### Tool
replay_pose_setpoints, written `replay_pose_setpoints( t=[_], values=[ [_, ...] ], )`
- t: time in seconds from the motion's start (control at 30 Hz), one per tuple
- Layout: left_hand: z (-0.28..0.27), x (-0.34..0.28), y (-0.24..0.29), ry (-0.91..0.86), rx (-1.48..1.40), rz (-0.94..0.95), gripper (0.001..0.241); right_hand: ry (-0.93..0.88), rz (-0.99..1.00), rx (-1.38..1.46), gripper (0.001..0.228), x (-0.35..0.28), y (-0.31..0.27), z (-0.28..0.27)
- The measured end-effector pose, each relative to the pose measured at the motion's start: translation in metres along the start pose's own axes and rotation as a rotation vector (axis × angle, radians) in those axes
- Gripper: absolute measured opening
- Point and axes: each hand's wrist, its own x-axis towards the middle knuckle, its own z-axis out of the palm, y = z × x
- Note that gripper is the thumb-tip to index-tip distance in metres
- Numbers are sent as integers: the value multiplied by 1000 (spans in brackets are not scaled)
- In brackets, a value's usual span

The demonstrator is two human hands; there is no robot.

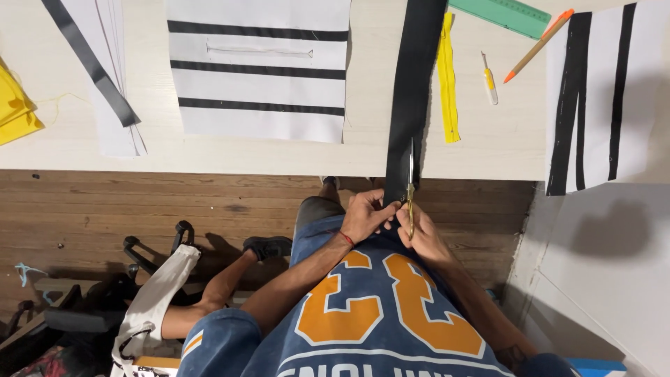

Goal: Cutting strips of black material and aligning them on a white template

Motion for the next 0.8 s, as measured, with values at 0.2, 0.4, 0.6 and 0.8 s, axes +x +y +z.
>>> replay_pose_setpoints(
  t=[0.2, 0.4, 0.6, 0.8],
  values=[
    [3, 4, -11, -29, -27, -32, 14, -35, 40, -41, 49, -4, -53, 19],
    [1, 7, -9, -8, -27, -21, 18, -16, 59, -6, 37, 3, -41, 11],
    [-1, 8, -17, -17, -37, -38, 22, 11, 87, 47, 33, 14, -45, 10],
    [0, 4, -11, -11, -49, -40, 21, 37, 76, 67, 41, 23, -45, 6]
  ],
)
